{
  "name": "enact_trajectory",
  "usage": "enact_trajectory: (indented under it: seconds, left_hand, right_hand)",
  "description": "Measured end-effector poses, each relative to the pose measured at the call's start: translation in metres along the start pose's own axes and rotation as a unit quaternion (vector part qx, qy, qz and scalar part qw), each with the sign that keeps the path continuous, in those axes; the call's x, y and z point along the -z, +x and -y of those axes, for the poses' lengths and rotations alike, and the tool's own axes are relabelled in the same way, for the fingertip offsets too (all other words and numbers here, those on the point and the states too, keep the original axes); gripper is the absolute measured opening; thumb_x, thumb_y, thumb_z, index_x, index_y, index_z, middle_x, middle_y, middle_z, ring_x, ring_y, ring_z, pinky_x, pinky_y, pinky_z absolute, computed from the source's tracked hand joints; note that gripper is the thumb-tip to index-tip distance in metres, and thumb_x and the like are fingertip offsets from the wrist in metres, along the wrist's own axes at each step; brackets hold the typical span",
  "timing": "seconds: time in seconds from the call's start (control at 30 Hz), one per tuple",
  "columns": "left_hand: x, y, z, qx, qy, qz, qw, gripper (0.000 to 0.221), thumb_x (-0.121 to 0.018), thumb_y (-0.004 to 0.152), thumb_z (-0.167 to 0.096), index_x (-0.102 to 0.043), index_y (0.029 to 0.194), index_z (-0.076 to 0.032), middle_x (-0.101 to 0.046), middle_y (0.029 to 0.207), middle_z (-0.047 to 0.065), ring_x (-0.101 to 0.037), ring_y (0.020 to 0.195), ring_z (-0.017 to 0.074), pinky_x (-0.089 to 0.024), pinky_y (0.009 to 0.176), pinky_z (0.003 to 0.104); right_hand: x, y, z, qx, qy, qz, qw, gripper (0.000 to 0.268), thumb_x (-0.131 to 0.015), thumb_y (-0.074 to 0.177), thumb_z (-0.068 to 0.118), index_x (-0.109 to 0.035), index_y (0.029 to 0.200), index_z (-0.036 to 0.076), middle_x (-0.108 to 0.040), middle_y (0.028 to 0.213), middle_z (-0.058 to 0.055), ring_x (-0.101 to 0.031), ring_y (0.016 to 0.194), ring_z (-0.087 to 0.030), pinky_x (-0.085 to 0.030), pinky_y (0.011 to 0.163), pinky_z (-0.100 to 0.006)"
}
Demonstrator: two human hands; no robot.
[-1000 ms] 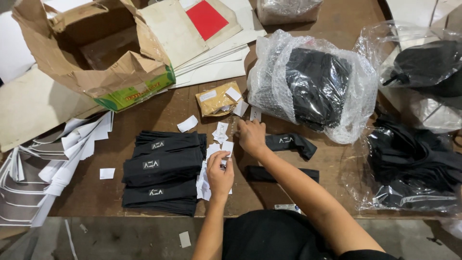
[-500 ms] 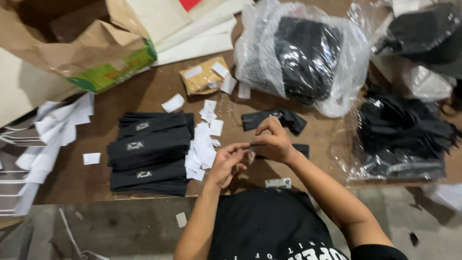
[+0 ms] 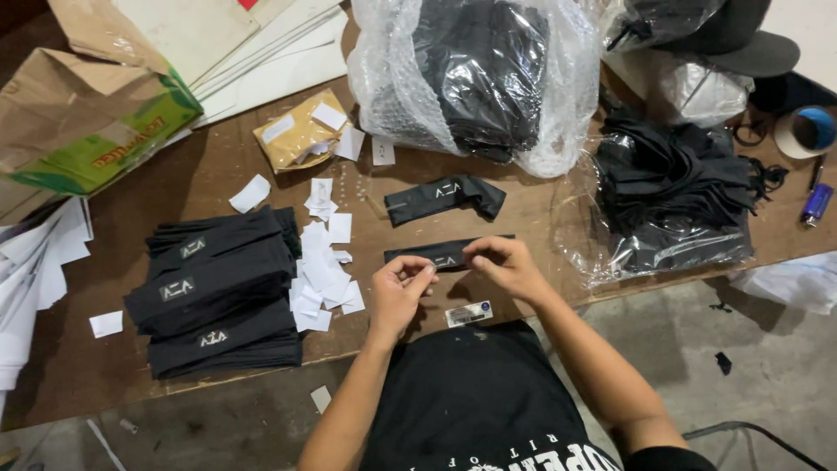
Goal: The person is seen placing small white labels onto black fabric headbands and folding them on a wooden table. They repeat this process for several headbands, organizing them into stacks alongside various packages and paper labels.
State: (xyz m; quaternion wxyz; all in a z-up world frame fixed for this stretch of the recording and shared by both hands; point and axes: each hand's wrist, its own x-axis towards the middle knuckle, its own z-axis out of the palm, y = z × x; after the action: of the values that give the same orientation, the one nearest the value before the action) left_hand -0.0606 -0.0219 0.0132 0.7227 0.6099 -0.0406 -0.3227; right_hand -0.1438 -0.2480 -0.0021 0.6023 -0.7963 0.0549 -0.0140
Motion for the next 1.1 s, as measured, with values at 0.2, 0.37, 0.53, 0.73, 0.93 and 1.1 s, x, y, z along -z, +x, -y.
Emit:
enact_trajectory:
  seconds: [0.2, 0.37, 0.53, 0.73, 0.93, 1.1]
  left_hand:
    - [-0.009, -0.001, 0.005, 0.046, 0.054, -0.033, 0.997, 0.017, -0.072, 0.091, -0.01, -0.073, 0.103, 0.002, -0.076, 0.089, 0.007, -0.072, 0.077, 0.0107, -0.057, 0.066, 0.024]
    - [-0.014, -0.006, 0.006, 0.062, 0.142, -0.018, 0.988, 0.017, -0.073, 0.091, -0.014, -0.076, 0.098, 0.001, -0.077, 0.084, 0.006, -0.07, 0.073, 0.0082, -0.055, 0.064, 0.023]
    - [-0.012, -0.001, 0.016, 0.06, 0.175, -0.017, 0.983, 0.018, -0.075, 0.089, -0.017, -0.078, 0.096, 0.0, -0.076, 0.081, 0.004, -0.067, 0.07, 0.0071, -0.053, 0.062, 0.024]
    - [-0.018, 0.006, -0.007, 0.095, 0.211, -0.03, 0.972, 0.021, -0.076, 0.09, -0.019, -0.081, 0.1, -0.001, -0.075, 0.074, 0.005, -0.063, 0.063, 0.008, -0.049, 0.057, 0.025]
    - [-0.023, 0.021, -0.008, 0.044, 0.228, -0.069, 0.97, 0.029, -0.075, 0.087, -0.015, -0.075, 0.114, -0.003, -0.078, 0.082, 0.005, -0.07, 0.068, 0.0082, -0.055, 0.062, 0.025]
    - [-0.028, 0.031, -0.015, 0.025, 0.275, -0.087, 0.957, 0.031, -0.075, 0.086, -0.013, -0.071, 0.115, -0.003, -0.08, 0.085, 0.009, -0.077, 0.074, 0.0138, -0.06, 0.067, 0.028]
  right_hand:
    - [-0.019, -0.014, 0.006, -0.186, 0.167, -0.057, 0.967, 0.018, -0.071, 0.089, 0.008, -0.07, 0.105, 0.0, -0.078, 0.084, -0.006, -0.078, 0.075, -0.015, -0.065, 0.067, -0.031]
    - [-0.029, -0.032, -0.032, -0.121, 0.144, -0.069, 0.98, 0.011, -0.076, 0.093, 0.003, -0.073, 0.101, -0.004, -0.075, 0.088, -0.011, -0.071, 0.079, -0.016, -0.059, 0.069, -0.031]
    - [-0.027, -0.029, -0.018, -0.127, 0.19, -0.065, 0.971, 0.013, -0.075, 0.091, 0.003, -0.065, 0.098, -0.001, -0.073, 0.093, -0.008, -0.072, 0.079, -0.013, -0.058, 0.067, -0.029]
    - [-0.026, -0.018, -0.024, -0.173, 0.226, -0.084, 0.955, 0.017, -0.076, 0.09, 0.004, -0.062, 0.099, 0.0, -0.074, 0.087, -0.007, -0.071, 0.073, -0.01, -0.058, 0.063, -0.027]
    - [-0.022, 0.008, 0.01, -0.198, 0.123, -0.131, 0.964, 0.031, -0.08, 0.086, 0.006, -0.059, 0.108, -0.001, -0.075, 0.088, -0.008, -0.069, 0.071, -0.009, -0.057, 0.057, -0.025]
    - [-0.024, 0.019, 0.016, -0.266, 0.115, -0.162, 0.943, 0.043, -0.082, 0.082, 0.007, -0.055, 0.116, 0.0, -0.076, 0.084, -0.009, -0.067, 0.063, -0.009, -0.054, 0.049, -0.025]
